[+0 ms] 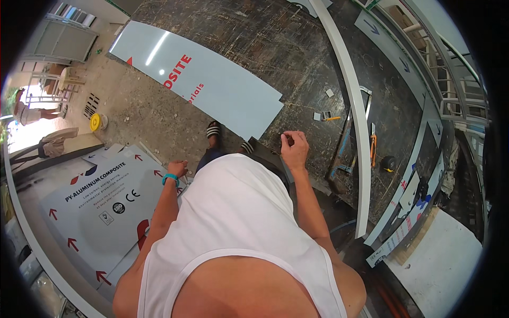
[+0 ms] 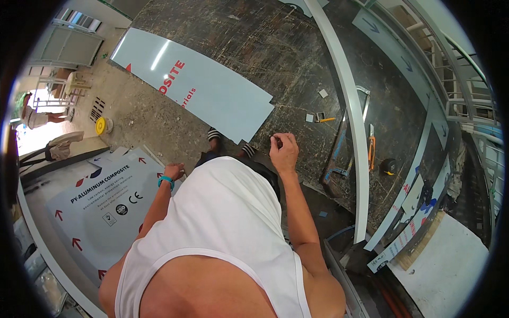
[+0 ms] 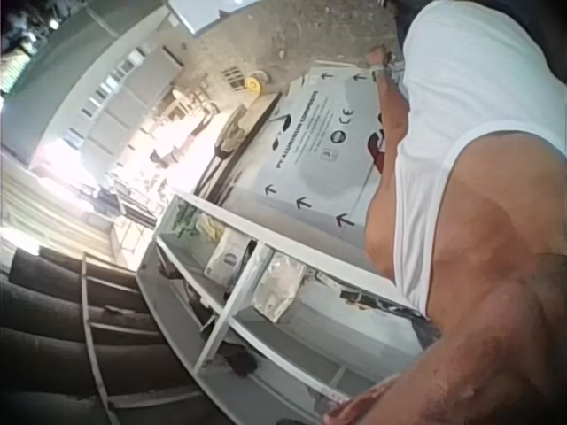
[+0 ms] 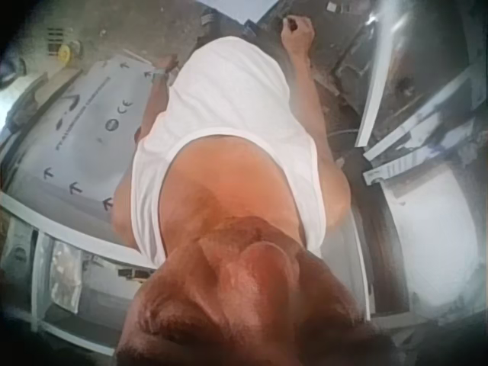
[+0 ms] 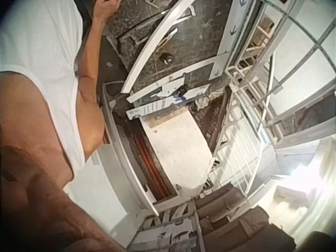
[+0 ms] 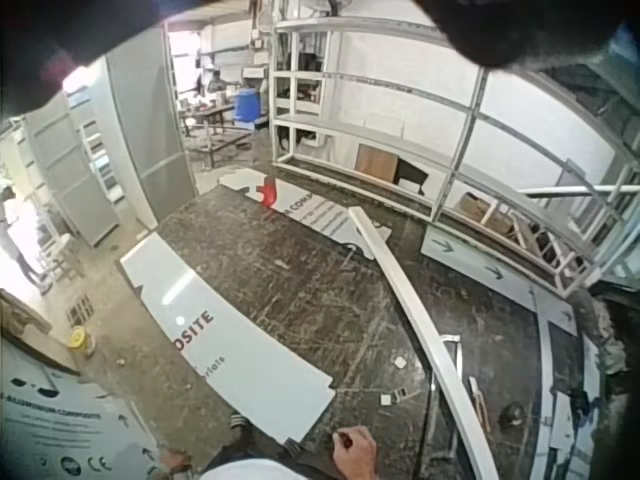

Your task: Cutting and scoring aluminum composite panels using a utility knife and a straight edge.

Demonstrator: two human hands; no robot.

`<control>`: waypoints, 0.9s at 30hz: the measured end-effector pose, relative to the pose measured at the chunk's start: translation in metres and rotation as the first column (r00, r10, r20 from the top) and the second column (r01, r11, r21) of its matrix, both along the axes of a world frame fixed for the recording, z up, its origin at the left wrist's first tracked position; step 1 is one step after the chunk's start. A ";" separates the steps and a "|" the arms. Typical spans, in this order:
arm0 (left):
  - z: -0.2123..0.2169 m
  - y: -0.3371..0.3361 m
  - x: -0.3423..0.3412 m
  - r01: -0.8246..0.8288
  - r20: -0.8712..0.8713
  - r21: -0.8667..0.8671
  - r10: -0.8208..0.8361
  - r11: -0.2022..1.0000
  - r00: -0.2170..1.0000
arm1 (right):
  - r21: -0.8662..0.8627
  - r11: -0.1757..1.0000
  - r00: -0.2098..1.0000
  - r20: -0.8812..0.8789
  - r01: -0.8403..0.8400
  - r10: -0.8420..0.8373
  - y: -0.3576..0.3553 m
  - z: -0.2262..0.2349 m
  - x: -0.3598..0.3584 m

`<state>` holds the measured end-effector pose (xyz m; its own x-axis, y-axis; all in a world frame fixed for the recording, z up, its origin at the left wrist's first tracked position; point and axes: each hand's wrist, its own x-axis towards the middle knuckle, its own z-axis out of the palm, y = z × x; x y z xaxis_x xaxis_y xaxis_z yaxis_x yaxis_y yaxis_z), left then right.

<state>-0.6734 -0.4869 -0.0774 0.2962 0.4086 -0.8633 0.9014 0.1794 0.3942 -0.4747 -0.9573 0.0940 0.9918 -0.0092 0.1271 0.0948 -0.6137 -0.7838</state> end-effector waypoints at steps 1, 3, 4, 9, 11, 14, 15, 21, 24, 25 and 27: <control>0.002 -0.001 0.001 -0.005 -0.002 -0.002 0.005 1.000 1.000 | -0.003 1.000 1.000 0.003 0.000 0.000 0.000 0.000 0.000; 0.006 -0.002 0.004 -0.006 -0.002 -0.002 0.006 1.000 1.000 | -0.006 1.000 1.000 0.006 -0.001 0.001 -0.001 -0.001 -0.001; 0.008 -0.003 0.005 -0.005 -0.003 -0.004 0.005 1.000 1.000 | -0.007 1.000 1.000 -0.001 0.000 0.000 -0.001 -0.001 -0.001; 0.014 -0.006 0.008 0.035 -0.006 0.017 -0.035 0.999 0.999 | -0.006 1.000 1.000 -0.021 0.002 -0.002 0.000 -0.002 0.001; 0.014 -0.006 0.008 0.035 -0.011 0.013 -0.035 0.999 0.999 | 0.002 1.000 1.000 -0.017 0.004 -0.004 0.000 -0.002 0.002; 0.012 -0.007 0.007 0.040 -0.015 0.013 -0.040 0.999 0.999 | 0.006 1.000 1.000 -0.016 0.002 -0.002 0.000 -0.002 0.002; 0.012 -0.007 0.007 0.038 -0.017 0.013 -0.038 0.999 0.999 | 0.006 1.000 1.000 -0.017 0.000 0.000 0.000 -0.002 0.003; 0.010 -0.008 0.005 0.043 -0.024 0.015 -0.043 0.999 0.999 | -0.004 1.000 0.999 -0.028 -0.022 0.022 0.001 0.000 0.004; 0.011 -0.008 0.004 0.047 -0.026 0.020 -0.047 0.999 0.999 | 0.000 1.000 0.999 -0.036 -0.027 0.027 0.002 0.001 0.005; 0.011 -0.008 0.004 0.049 -0.027 0.020 -0.048 0.999 0.998 | 0.007 1.000 0.999 -0.040 -0.026 0.026 0.003 0.001 0.005; 0.011 -0.009 0.003 0.054 -0.028 0.022 -0.053 0.998 0.998 | 0.041 0.999 0.998 -0.047 -0.035 0.036 0.004 0.001 0.005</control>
<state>-0.6707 -0.4957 -0.0668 0.2944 0.4129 -0.8619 0.9199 0.1220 0.3727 -0.4701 -0.9532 0.0953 0.9965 0.0219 0.0802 0.0781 -0.5782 -0.8121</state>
